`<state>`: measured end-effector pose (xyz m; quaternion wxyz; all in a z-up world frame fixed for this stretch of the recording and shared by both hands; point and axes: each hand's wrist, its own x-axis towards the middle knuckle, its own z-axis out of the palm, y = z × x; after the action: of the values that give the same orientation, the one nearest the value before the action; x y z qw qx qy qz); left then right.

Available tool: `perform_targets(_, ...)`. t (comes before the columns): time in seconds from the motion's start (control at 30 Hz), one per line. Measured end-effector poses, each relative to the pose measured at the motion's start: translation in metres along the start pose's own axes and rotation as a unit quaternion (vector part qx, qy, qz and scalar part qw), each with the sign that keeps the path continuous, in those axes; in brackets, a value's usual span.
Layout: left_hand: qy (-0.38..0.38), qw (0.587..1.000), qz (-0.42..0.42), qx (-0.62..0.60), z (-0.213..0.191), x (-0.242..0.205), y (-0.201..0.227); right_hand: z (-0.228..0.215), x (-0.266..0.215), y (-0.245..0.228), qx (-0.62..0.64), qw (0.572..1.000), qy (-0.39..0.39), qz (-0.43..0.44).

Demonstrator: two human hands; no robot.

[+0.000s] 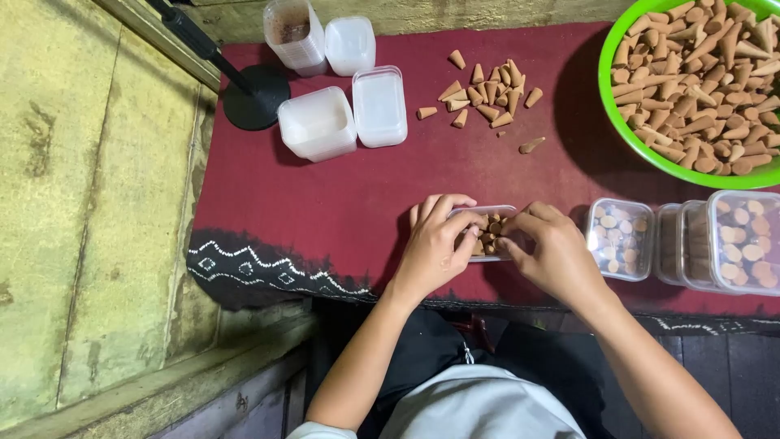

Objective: The person sorts small brown cone-shaped items from a green bowl into small clear plastic containers on a red tablecloth. They handle the cones by hand, placing them into containers and closing the lids.

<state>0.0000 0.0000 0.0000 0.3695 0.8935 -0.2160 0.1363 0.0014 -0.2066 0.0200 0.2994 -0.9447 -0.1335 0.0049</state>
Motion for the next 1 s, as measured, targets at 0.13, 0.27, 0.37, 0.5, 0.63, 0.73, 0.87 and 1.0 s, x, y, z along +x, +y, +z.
perform_targets(0.13,0.001,1.000,-0.001,-0.003,-0.001,0.000,0.000,-0.003,-0.001,0.010,0.061,0.997,0.037,0.000)
perform_targets(0.27,0.005,1.000,0.001,-0.003,0.001,0.003,-0.002,-0.006,0.002,0.028,0.054,0.994,0.091,-0.010)
perform_targets(0.37,0.008,1.000,0.003,-0.004,0.003,0.006,-0.003,-0.006,0.006,0.034,0.044,0.993,0.110,0.001)
perform_targets(0.5,0.012,1.000,0.010,-0.011,0.001,0.019,-0.001,-0.016,0.016,0.025,0.018,0.992,0.125,0.017)
perform_targets(0.63,0.025,0.999,0.020,0.004,0.010,0.039,-0.008,-0.025,0.035,0.025,0.012,0.990,0.139,0.023)
perform_targets(0.73,0.027,1.000,0.012,-0.001,0.018,0.058,-0.019,-0.032,0.054,0.024,0.010,0.988,0.151,0.033)
perform_targets(0.87,0.050,0.998,0.024,0.025,0.028,0.084,-0.038,-0.034,0.082,0.035,-0.022,0.991,0.120,0.058)
perform_targets(1.0,0.061,0.997,0.030,0.032,0.028,0.107,-0.044,-0.020,0.107,0.058,-0.095,0.990,0.090,0.056)
